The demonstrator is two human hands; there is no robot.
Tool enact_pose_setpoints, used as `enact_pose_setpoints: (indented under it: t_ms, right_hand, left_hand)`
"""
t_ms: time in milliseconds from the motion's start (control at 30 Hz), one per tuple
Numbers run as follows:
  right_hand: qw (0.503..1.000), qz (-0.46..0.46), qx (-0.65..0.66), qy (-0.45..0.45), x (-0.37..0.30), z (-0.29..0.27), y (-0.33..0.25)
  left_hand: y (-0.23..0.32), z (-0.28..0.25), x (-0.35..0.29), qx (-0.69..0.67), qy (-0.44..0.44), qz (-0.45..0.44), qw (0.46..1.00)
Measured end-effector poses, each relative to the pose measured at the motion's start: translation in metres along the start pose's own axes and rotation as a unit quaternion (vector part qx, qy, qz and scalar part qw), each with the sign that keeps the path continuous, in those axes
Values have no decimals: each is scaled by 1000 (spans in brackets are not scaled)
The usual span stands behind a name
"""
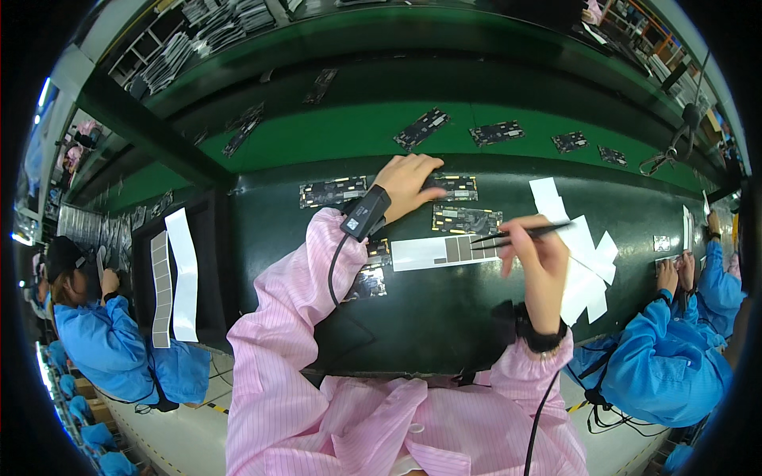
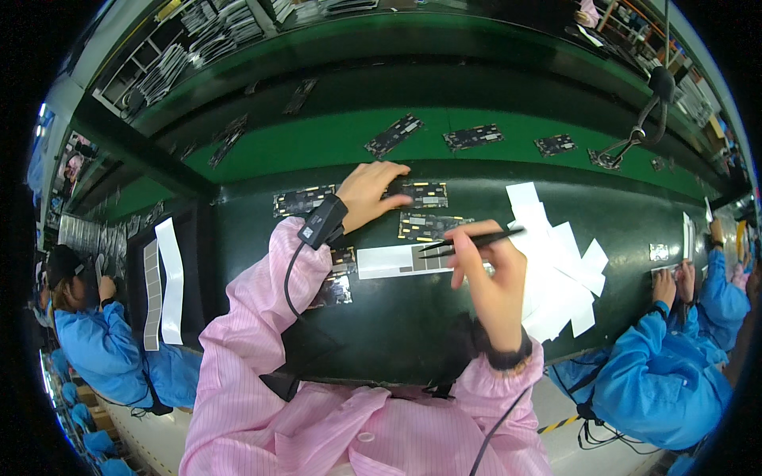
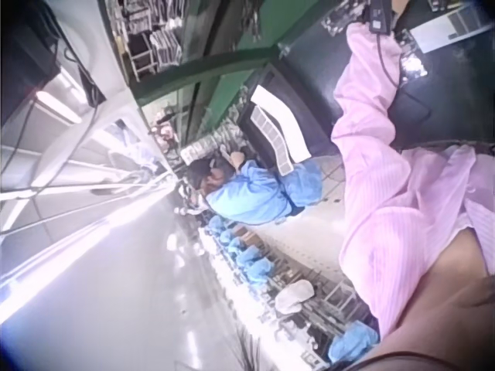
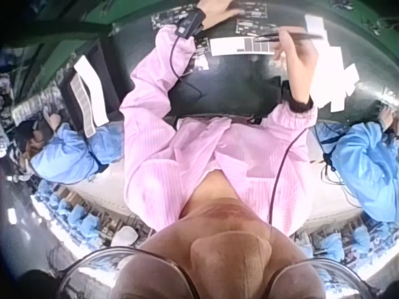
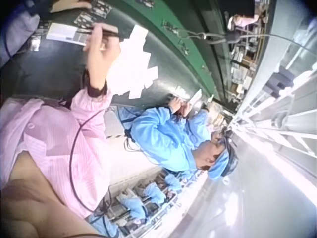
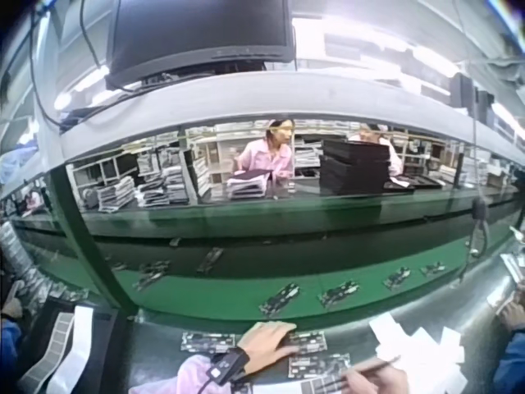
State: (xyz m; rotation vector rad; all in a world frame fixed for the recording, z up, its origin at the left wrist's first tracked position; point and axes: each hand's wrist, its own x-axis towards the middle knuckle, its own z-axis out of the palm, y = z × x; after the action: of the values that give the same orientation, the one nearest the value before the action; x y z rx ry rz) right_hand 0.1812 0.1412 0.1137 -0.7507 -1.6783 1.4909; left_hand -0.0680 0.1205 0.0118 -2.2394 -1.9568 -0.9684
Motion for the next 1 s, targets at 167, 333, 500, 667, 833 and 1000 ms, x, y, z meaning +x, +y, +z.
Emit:
enact_pose_setpoints:
  t_ms: [167, 333, 500, 667, 833, 1000]
  right_hand:
    - [980, 147, 57, -122, 29, -22, 79]
    - [986, -20, -118, -113, 55, -13, 113]
    - [981, 60, -30, -180, 88, 18, 120]
    - [959, -9, -137, -249, 106, 35, 133]
    - [949, 95, 4, -302, 90, 32, 132]
    - [940, 100, -18, -326, 76, 26, 125]
  left_hand:
    - [-36, 8, 30, 93, 136, -111, 980]
    - [-76, 16, 35, 104, 114, -108, 982]
    - [-88, 0, 26, 47, 76, -74, 993]
    - [-81, -21, 11, 1, 94, -115, 989]
    - [-47, -27, 4, -79, 31, -67, 994]
    - [-28, -8, 1, -116, -40, -39, 992]
